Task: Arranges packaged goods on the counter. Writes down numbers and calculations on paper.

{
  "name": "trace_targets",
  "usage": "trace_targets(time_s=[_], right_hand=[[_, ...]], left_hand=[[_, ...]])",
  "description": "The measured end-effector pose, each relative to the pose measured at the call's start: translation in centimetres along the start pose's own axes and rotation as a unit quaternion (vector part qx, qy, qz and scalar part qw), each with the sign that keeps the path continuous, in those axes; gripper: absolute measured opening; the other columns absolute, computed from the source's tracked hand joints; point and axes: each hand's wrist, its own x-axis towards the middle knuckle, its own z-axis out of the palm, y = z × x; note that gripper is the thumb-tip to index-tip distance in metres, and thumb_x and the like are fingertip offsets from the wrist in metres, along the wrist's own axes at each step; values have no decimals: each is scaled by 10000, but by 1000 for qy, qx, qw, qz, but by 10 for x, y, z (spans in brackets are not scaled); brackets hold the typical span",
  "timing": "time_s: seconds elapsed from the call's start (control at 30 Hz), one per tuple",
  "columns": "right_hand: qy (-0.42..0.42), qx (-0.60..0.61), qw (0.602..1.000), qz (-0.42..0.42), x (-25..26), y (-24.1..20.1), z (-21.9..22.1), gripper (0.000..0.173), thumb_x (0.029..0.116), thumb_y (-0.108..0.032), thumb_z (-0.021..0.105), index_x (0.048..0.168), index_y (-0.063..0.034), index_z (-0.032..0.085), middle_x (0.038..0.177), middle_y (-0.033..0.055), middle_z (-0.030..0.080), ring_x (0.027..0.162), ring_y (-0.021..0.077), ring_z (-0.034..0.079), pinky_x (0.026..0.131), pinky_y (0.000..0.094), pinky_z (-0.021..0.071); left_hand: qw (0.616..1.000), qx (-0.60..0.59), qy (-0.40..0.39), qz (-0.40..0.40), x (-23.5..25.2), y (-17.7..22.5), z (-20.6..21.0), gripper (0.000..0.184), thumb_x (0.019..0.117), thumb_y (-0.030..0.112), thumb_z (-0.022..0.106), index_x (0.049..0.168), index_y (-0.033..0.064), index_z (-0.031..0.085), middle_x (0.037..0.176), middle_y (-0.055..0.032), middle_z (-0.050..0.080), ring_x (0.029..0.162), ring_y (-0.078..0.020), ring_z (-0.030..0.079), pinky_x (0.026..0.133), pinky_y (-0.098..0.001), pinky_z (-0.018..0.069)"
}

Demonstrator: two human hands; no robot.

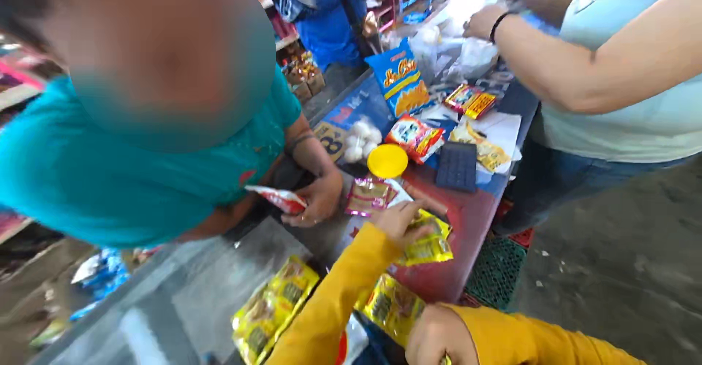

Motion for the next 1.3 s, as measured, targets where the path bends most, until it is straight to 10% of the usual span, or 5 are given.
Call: trace_targets(time_s=[0.37, 0.63, 0.9, 1.2, 1.3], right_hand=[[175, 12, 983, 53, 23, 10, -44, 228, 964, -265, 684, 1026, -49, 726, 864, -104, 709, 781, -132, 600, 728, 82, 517], [66, -282, 901, 323, 83, 89, -21, 903, 884, -385, 789, 1550, 39, 350, 1371, 332, 572, 1268, 536, 539, 1055, 667, 416], [-28, -189, 822, 536, 59, 67, -19, 1154, 819, -156, 869, 1636, -60, 60, 1454, 345, 467, 1308, 483, 521, 1099, 565, 423], [105, -85, 922, 362, 53, 38, -19, 424, 816, 92, 747, 1212, 115, 597, 1043, 169, 708, 938, 140, 694, 884, 309, 571], [50, -218, 954, 201, 85, 28, -2, 471, 771, 114, 766, 1224, 102, 639, 1194, 268, 648, 1065, 342, 664, 931, 471, 556]], left_hand=[[947, 55, 190, -251, -177, -6, -51, 378, 997, 137, 573, 1309, -73, 608, 1310, -287, 609, 1165, -414, 629, 967, -569, 514], [807, 73, 295, -506, -276, -20, 19, 839, 907, 302, 743, 1466, -186, 352, 1458, -470, 369, 1321, -620, 435, 1073, -681, 381], [729, -61, 264, -628, -230, -59, -2, 1019, 875, 217, 822, 1586, -72, 153, 1487, -424, 374, 1347, -570, 443, 1111, -631, 382], [766, -234, 333, -497, -262, -79, -9, 769, 836, -15, 779, 1485, -50, 369, 1146, -268, 641, 973, -273, 675, 902, -440, 558], [771, -234, 353, -476, -260, -74, -13, 599, 884, -35, 718, 1421, -44, 453, 1149, -256, 641, 959, -253, 669, 894, -430, 555]])
